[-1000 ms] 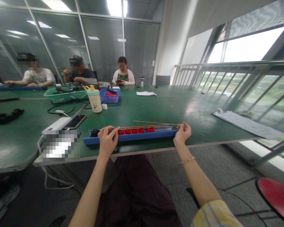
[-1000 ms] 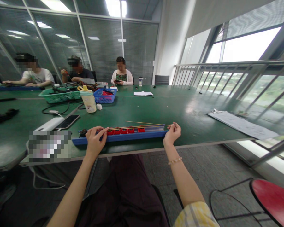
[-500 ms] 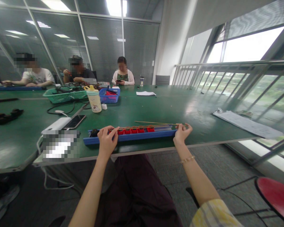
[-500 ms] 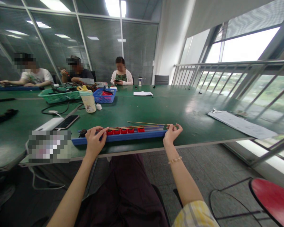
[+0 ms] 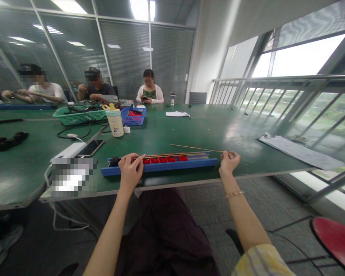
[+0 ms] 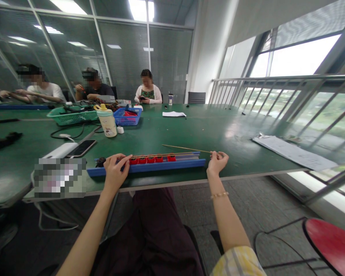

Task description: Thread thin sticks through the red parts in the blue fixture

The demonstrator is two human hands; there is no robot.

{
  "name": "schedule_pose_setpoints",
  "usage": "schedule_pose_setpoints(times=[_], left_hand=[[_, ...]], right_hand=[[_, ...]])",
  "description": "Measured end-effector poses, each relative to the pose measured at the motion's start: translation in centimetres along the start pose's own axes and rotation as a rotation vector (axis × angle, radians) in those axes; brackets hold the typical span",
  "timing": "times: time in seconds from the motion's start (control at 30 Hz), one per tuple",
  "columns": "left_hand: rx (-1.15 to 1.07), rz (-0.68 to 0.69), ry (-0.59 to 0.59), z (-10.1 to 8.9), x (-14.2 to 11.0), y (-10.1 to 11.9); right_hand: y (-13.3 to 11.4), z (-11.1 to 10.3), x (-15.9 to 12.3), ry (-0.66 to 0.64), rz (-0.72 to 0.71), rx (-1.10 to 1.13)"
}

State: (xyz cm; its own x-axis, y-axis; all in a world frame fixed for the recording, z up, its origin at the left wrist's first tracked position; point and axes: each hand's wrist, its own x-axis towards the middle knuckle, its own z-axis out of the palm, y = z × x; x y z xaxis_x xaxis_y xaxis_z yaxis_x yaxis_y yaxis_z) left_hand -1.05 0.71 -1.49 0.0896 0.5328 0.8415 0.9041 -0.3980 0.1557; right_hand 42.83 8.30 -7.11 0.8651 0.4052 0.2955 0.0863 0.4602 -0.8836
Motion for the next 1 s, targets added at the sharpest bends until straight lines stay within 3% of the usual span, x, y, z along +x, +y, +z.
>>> schedule_pose_setpoints(times=[0.3, 0.43, 0.57, 0.7, 0.87, 1.0], left_hand=[[0.000, 0.001, -0.002, 0.0, 0.0, -0.1], [-0.004, -0.003, -0.001, 0.0, 0.0, 0.0], [-0.006, -0.006, -0.006, -0.1, 0.0, 0.1], [-0.008, -0.013, -0.015, -0.1, 0.0, 0.1], [-0.022, -0.023, -0.029, -0.2, -0.1, 0.1], [-0.035, -0.035, -0.037, -0.2, -0.1, 0.1]], right_hand=[[-1.2, -0.4, -0.5, 0.007, -0.052, -0.336], [-1.9, -0.3, -0.9, -0.042, -0.125, -0.679], [-2.1, 0.1, -1.0, -0.052, -0.106, -0.930], [-1.3, -0.1, -0.5, -0.127, -0.083, -0.965], [0.0, -0.8, 0.3, -0.214, -0.084, -0.812], [0.6, -1.4, 0.3, -0.267, -0.206, -0.803]])
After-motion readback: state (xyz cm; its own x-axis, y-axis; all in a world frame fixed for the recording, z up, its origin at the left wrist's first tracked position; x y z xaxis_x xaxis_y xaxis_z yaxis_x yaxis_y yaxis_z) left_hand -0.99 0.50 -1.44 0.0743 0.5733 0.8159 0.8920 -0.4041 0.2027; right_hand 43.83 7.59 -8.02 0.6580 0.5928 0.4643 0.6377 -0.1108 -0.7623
